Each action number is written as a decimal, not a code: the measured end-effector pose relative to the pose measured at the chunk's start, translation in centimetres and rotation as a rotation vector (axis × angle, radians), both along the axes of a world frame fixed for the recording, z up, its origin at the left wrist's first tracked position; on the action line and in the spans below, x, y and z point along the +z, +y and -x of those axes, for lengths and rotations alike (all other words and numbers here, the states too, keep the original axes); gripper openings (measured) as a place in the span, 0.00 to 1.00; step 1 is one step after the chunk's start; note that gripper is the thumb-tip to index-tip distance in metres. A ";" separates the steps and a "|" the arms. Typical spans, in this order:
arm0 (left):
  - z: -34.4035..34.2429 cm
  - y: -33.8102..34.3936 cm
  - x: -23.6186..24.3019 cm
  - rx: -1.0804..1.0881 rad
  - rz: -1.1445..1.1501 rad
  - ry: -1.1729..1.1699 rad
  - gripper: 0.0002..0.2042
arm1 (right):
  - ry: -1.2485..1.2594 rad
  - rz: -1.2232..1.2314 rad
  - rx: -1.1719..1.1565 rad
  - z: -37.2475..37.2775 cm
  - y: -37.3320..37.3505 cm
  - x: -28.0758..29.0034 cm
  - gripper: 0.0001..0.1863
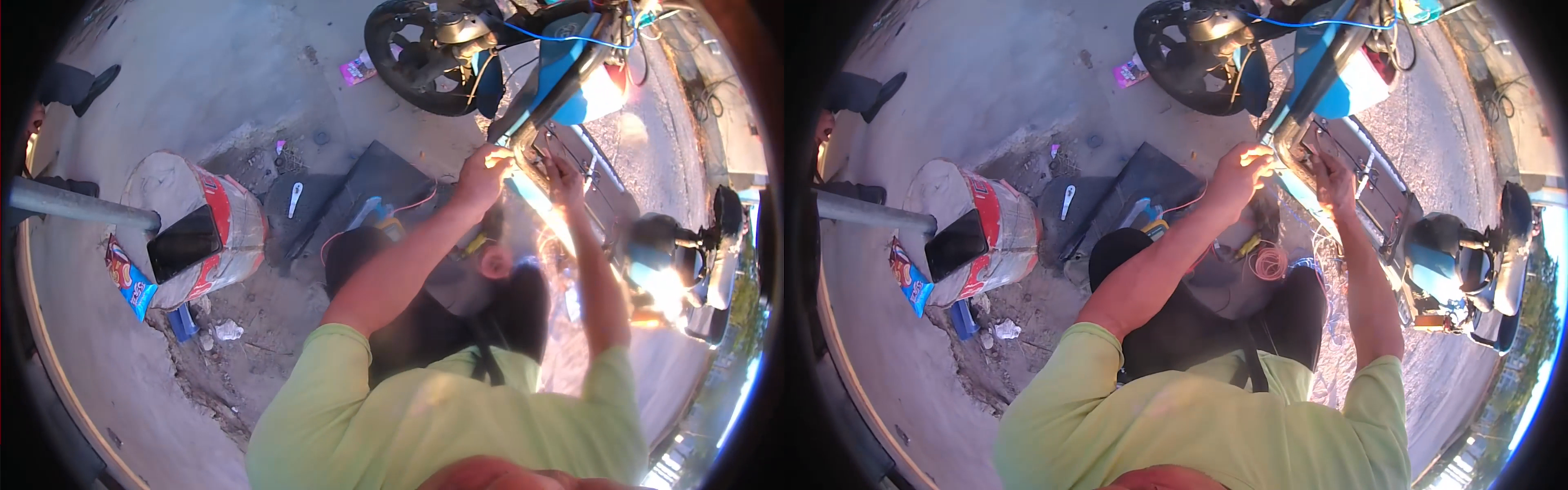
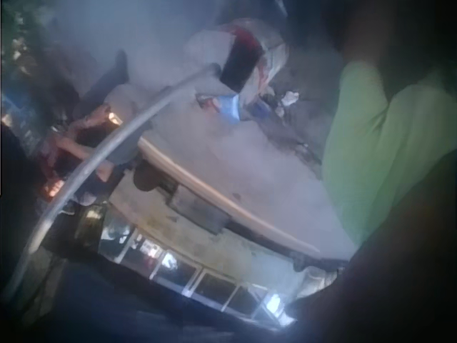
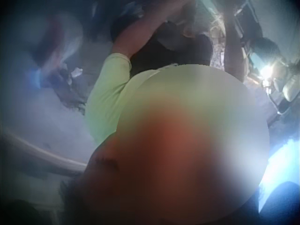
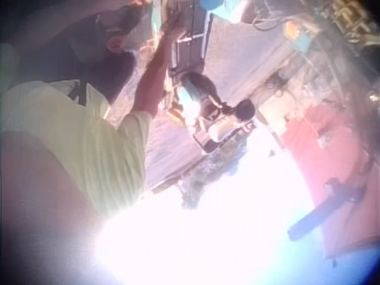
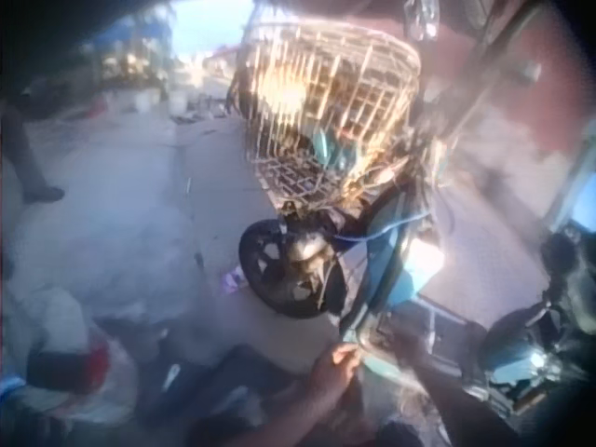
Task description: The person works on the electrical wiring of an electric scooter by handling wires, using pliers to strip or cut them, and wrapping electrical tape around the connections near the handlebars and floorboard.
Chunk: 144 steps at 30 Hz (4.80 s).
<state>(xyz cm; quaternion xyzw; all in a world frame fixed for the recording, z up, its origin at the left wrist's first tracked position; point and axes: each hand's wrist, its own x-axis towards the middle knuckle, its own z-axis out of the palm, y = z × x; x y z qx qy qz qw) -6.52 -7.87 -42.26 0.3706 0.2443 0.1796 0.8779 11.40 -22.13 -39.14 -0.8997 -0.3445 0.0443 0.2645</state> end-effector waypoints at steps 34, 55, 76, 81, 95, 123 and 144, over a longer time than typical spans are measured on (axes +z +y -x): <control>14.3 -3.9 14.0 0.451 -0.638 0.038 0.12 | 0.428 -0.313 0.280 -4.6 -2.8 -4.8 0.15; 40.6 -61.8 -17.2 0.851 -0.160 1.529 0.08 | 0.076 -0.264 0.554 -3.0 -4.2 -3.6 0.23; 39.1 -43.4 -16.3 -0.274 -0.918 1.720 0.21 | 0.314 -0.332 0.522 -0.3 -3.6 -2.1 0.22; 49.0 -45.9 -17.1 -0.346 -0.743 2.215 0.21 | 0.269 -0.450 0.697 -5.3 -3.6 -6.2 0.22; 40.3 -36.3 -9.0 0.072 -0.443 1.352 0.19 | -0.101 -0.325 0.549 -6.8 -4.5 -6.0 0.19; 30.3 -0.5 -9.6 -0.075 -0.668 0.835 0.14 | -0.064 -0.408 0.410 -5.0 -4.3 -5.4 0.16; 18.1 22.2 -30.4 -0.623 -1.171 0.676 0.21 | 0.176 -0.114 0.170 4.6 -8.7 3.3 0.12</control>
